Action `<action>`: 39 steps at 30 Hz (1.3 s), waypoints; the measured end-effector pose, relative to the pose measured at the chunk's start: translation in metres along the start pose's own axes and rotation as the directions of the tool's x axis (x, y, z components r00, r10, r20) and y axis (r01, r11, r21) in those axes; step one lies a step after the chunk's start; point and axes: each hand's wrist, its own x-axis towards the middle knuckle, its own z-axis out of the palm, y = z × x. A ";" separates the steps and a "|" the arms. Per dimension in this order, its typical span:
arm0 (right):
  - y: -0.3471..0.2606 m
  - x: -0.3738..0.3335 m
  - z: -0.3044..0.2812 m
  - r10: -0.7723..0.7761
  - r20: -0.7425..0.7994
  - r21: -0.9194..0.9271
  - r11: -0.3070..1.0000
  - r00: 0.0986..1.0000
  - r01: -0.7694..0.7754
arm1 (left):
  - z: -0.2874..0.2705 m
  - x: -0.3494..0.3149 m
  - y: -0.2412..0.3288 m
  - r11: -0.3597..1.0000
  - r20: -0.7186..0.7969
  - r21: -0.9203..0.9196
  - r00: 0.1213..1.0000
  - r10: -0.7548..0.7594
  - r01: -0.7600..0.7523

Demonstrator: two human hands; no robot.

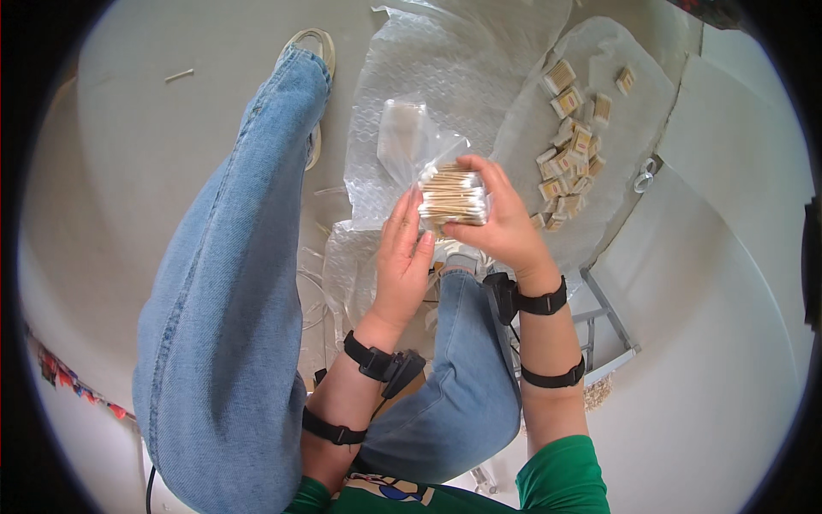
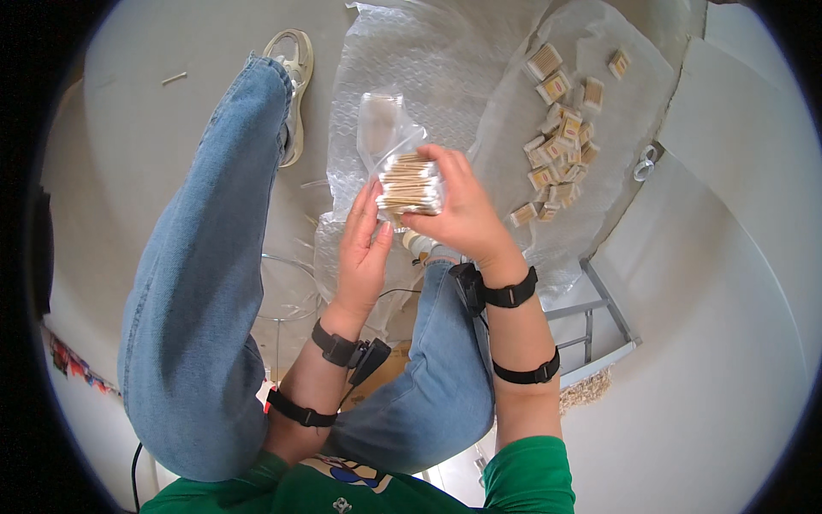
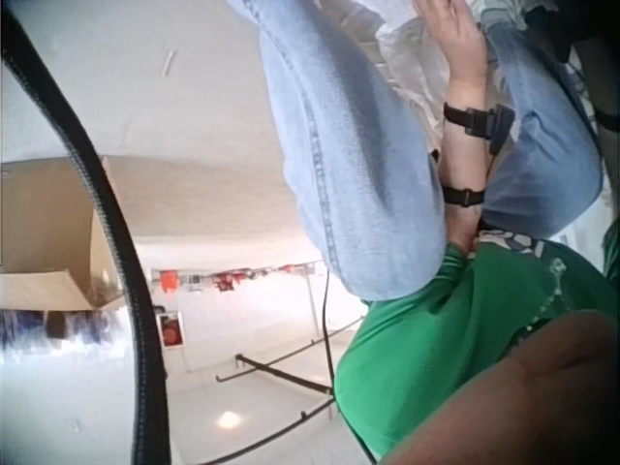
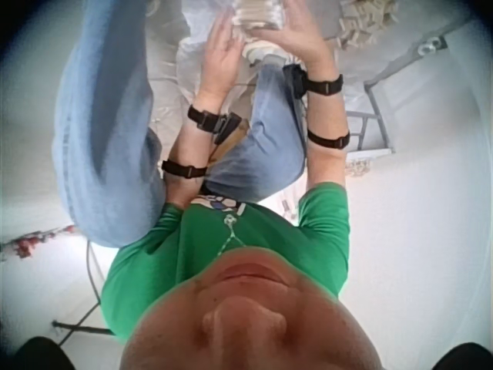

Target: Bagging multiple small rectangular packs of cotton swabs into a clear plastic bag.

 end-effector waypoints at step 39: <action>0.028 0.015 0.072 0.445 -0.007 0.758 0.587 0.896 -0.285 | -0.012 -0.004 -0.032 0.814 -0.048 0.499 0.928 0.369 -0.298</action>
